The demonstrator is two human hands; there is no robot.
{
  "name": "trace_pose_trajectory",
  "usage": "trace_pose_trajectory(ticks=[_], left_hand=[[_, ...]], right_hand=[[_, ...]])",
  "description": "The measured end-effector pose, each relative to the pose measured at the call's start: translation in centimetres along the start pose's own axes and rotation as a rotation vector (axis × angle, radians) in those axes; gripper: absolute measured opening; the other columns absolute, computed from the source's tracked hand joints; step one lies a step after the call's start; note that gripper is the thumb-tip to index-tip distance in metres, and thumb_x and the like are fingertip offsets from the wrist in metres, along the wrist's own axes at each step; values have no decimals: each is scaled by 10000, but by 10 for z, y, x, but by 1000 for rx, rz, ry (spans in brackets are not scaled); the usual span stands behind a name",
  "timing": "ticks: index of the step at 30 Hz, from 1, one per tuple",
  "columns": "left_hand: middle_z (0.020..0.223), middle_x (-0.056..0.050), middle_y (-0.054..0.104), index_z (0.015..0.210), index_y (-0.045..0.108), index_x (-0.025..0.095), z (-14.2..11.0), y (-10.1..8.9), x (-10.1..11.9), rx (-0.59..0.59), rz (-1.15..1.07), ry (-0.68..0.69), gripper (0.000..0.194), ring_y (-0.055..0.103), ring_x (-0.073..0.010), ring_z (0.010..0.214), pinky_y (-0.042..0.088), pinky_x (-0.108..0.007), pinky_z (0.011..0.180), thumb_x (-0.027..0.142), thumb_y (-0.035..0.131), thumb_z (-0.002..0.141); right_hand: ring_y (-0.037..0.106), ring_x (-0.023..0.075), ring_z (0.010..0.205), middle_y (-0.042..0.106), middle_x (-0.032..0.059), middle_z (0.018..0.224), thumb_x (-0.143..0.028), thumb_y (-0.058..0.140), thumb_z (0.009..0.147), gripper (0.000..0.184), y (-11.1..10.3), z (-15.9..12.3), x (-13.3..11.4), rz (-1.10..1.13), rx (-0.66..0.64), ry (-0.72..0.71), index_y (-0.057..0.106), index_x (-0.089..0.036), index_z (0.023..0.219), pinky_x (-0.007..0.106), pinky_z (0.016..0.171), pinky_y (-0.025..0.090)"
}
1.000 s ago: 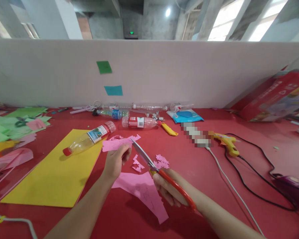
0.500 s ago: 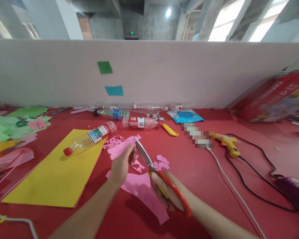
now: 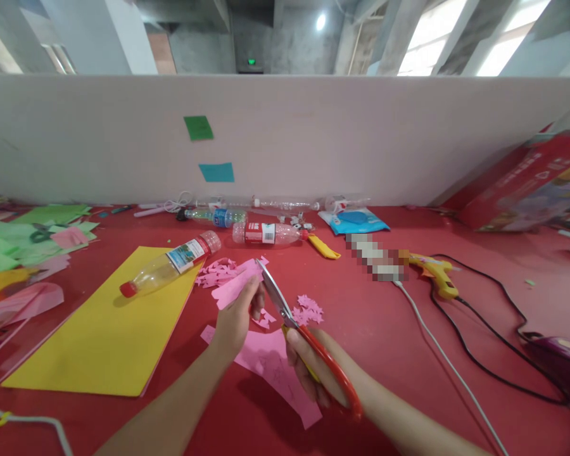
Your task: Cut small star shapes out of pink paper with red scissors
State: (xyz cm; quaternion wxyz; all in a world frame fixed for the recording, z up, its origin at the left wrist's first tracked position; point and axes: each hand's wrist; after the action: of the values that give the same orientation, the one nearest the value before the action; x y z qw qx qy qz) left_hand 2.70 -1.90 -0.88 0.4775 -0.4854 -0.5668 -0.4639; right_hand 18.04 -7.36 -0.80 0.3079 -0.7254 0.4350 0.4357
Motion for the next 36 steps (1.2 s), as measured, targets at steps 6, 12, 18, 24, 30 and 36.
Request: trace_pose_trajectory(ticks=[6, 12, 18, 24, 30, 36], left_hand=[[455, 44, 498, 572, 565, 181, 1, 0, 0, -11, -12, 10, 362, 434, -71, 425, 396, -190, 472, 445, 550, 820], [497, 29, 541, 590, 593, 168, 8, -5, -7, -30, -80, 63, 338, 459, -74, 436, 385, -194, 447, 430, 583, 804], [451, 40, 513, 570, 565, 160, 16, -8, 0, 3, -175, 145, 269, 410, -62, 382, 305, -192, 380, 336, 643, 758], [489, 53, 521, 608, 535, 167, 15, -6, 2, 8, -147, 213, 284, 436, -53, 399, 345, -184, 417, 357, 601, 808], [532, 28, 585, 690, 589, 154, 15, -4, 3, -61, -215, 166, 208, 507, -80, 426, 396, -208, 444, 335, 610, 789], [552, 33, 576, 647, 556, 168, 19, -8, 4, -25, -233, 205, 195, 489, -68, 450, 384, -190, 453, 283, 588, 802]], right_hand=[[329, 43, 236, 446, -66, 336, -855, 391, 684, 652, 0, 0, 0, -26, 29, 16, 445, -205, 673, 138, 267, 270], [302, 37, 237, 437, -80, 333, -801, 415, 718, 596, -3, 0, -2, -61, 41, -11, 433, -207, 669, 142, 263, 251], [304, 37, 241, 433, -82, 339, -734, 412, 765, 532, -5, -1, -3, -88, 47, -2, 412, -213, 657, 144, 268, 242], [291, 35, 238, 431, -86, 335, -668, 417, 811, 479, -2, 0, -2, -82, 66, 4, 409, -211, 668, 143, 268, 241], [307, 41, 242, 423, -87, 333, -708, 428, 775, 507, -3, 2, 0, -101, 72, -18, 414, -212, 667, 150, 268, 238], [303, 43, 243, 423, -80, 338, -776, 449, 722, 566, -6, 2, -1, -104, 26, -29, 398, -217, 648, 162, 272, 232]])
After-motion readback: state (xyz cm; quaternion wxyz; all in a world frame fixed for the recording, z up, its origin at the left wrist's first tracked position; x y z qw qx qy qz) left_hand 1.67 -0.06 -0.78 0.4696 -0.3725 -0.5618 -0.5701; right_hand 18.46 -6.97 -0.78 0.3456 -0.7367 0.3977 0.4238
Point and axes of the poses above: each hand's wrist, its own z-axis towards the middle knuckle, its own y-axis out of the palm, x = y × z
